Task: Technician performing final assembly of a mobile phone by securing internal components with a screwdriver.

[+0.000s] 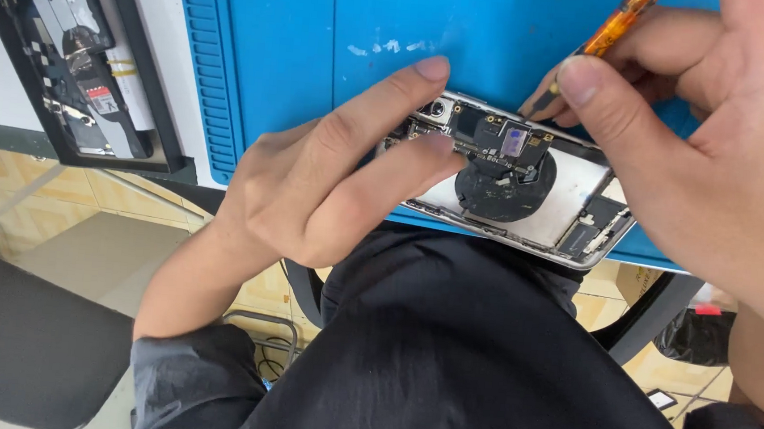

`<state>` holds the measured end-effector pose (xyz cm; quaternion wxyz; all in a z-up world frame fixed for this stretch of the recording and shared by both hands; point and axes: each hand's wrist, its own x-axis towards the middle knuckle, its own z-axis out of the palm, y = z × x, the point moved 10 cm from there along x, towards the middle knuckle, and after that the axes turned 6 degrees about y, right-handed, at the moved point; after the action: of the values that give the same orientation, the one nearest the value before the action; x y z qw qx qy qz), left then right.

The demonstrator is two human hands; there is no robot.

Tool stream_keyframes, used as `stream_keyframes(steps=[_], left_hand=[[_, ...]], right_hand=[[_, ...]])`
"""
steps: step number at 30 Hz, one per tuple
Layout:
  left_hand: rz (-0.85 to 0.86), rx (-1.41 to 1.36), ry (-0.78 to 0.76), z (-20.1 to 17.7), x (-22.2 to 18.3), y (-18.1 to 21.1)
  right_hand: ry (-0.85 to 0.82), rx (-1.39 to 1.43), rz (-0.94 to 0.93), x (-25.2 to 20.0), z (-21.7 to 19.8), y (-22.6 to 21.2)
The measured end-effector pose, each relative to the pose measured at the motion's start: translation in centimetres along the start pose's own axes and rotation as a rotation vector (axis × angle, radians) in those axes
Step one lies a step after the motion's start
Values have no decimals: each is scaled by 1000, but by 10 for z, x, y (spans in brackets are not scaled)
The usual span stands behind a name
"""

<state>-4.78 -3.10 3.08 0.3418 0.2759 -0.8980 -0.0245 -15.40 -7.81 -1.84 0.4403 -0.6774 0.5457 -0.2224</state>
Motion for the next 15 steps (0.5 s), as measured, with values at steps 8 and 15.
stream_keyframes(steps=[8,15], left_hand=[[18,189,-9,-1,-2,-1],[-23,32,71,-10,-9,-7]], right_hand=[[-29,-61,9,-2,3,9],[-19,-82,-23,-1,4,-7]])
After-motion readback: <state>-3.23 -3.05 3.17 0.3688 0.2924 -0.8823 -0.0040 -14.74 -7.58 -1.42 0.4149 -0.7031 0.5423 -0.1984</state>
